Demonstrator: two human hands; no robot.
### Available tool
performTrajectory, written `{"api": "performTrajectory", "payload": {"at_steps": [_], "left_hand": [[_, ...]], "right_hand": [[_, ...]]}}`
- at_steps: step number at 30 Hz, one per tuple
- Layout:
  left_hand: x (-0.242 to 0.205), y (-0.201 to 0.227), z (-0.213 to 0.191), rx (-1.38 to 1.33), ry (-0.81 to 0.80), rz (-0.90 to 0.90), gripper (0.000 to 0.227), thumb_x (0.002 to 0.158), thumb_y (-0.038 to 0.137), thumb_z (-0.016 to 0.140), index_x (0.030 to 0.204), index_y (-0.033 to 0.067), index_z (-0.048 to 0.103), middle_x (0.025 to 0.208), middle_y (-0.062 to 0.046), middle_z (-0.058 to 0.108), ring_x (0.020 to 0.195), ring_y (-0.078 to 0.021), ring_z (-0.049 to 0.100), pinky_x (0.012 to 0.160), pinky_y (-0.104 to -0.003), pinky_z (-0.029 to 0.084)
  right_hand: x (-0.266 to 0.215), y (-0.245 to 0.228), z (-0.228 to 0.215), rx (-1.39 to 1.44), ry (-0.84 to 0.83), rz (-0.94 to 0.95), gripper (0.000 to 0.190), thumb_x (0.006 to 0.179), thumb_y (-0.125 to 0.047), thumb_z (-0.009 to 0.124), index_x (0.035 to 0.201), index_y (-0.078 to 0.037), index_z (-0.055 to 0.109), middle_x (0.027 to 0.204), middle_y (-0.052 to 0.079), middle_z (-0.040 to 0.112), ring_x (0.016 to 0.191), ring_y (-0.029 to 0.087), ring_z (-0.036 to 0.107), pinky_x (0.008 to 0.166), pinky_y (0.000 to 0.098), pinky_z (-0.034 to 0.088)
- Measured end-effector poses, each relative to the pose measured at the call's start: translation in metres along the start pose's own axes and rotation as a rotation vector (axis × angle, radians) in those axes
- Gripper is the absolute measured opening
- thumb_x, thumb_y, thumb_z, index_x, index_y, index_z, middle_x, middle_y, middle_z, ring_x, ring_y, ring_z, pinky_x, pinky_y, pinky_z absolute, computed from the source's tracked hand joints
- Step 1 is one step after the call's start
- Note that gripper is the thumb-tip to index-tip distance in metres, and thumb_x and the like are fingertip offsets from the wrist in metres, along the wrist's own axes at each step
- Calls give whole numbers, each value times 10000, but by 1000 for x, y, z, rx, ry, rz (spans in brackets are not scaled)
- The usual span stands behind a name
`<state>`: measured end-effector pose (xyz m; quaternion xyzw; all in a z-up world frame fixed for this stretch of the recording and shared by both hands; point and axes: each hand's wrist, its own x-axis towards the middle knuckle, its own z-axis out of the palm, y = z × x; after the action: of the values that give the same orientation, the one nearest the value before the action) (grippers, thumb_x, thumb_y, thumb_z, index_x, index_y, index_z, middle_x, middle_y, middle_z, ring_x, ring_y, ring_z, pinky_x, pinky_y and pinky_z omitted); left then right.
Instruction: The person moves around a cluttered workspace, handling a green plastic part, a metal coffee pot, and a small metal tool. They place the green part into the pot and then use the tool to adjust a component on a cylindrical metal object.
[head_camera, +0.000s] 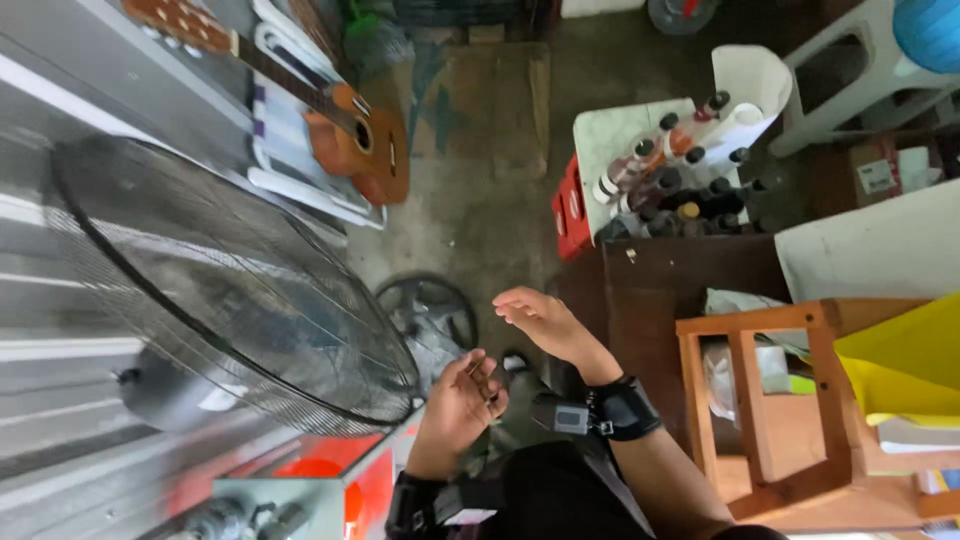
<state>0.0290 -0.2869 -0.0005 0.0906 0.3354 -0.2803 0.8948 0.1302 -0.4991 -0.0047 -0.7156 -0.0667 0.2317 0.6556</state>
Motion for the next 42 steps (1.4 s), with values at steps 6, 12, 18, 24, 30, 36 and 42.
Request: {"api": "performTrajectory", "payload": {"at_steps": [6, 12, 18, 24, 30, 36, 42], "left_hand": [[40, 24, -5, -15, -4, 93, 128, 979, 219, 619, 1018, 113, 680, 896, -34, 716, 748, -200, 643, 797, -407, 568], [112, 15, -55, -43, 101, 138, 175, 978, 297, 656, 972, 122, 666, 867, 3, 688, 738, -190, 630, 766, -402, 563], [155, 59, -6, -87, 102, 237, 163, 933, 297, 617, 958, 146, 673, 839, 17, 669, 761, -191, 628, 745, -419, 546], [196, 112, 30, -340, -16, 415, 164, 905, 258, 578, 954, 143, 685, 876, 10, 708, 782, -197, 643, 805, -425, 556], [214, 178, 70, -414, -139, 624, 178, 982, 174, 554, 1001, 81, 704, 958, -35, 731, 835, -180, 655, 866, -337, 541], [246, 246, 82, -432, 27, 665, 186, 957, 246, 557, 999, 132, 698, 964, 0, 729, 868, -160, 645, 890, -364, 530], [299, 306, 125, -340, 78, 593, 192, 971, 219, 567, 987, 91, 708, 961, -33, 710, 865, -171, 636, 889, -358, 530]], "right_hand": [[48, -11, -13, -10, 4, -58, 263, 1004, -153, 602, 1230, -34, 667, 1112, 57, 744, 1021, 141, 699, 893, 299, 567], [128, -49, -29, 82, -132, 34, 297, 982, -165, 584, 1249, -52, 648, 1123, 26, 711, 999, 104, 663, 828, 282, 537], [296, -13, -67, 163, -437, 22, 299, 1048, -293, 600, 1222, -59, 665, 1068, 24, 698, 870, 105, 618, 732, 254, 500], [389, -64, -74, 13, -492, 93, 317, 1041, -339, 571, 1227, -101, 666, 1101, 17, 708, 920, 90, 642, 781, 260, 509], [446, -64, -74, -91, -636, 110, 335, 1038, -355, 522, 1241, -123, 652, 1123, 12, 730, 926, 94, 654, 806, 275, 532], [474, -82, -116, -132, -642, 28, 300, 1032, -277, 560, 1227, -82, 680, 1073, 35, 726, 909, 128, 666, 833, 318, 548], [507, -92, -172, -94, -472, 21, 296, 1026, -245, 570, 1240, -57, 651, 1110, 44, 714, 993, 133, 674, 886, 328, 548]]}}
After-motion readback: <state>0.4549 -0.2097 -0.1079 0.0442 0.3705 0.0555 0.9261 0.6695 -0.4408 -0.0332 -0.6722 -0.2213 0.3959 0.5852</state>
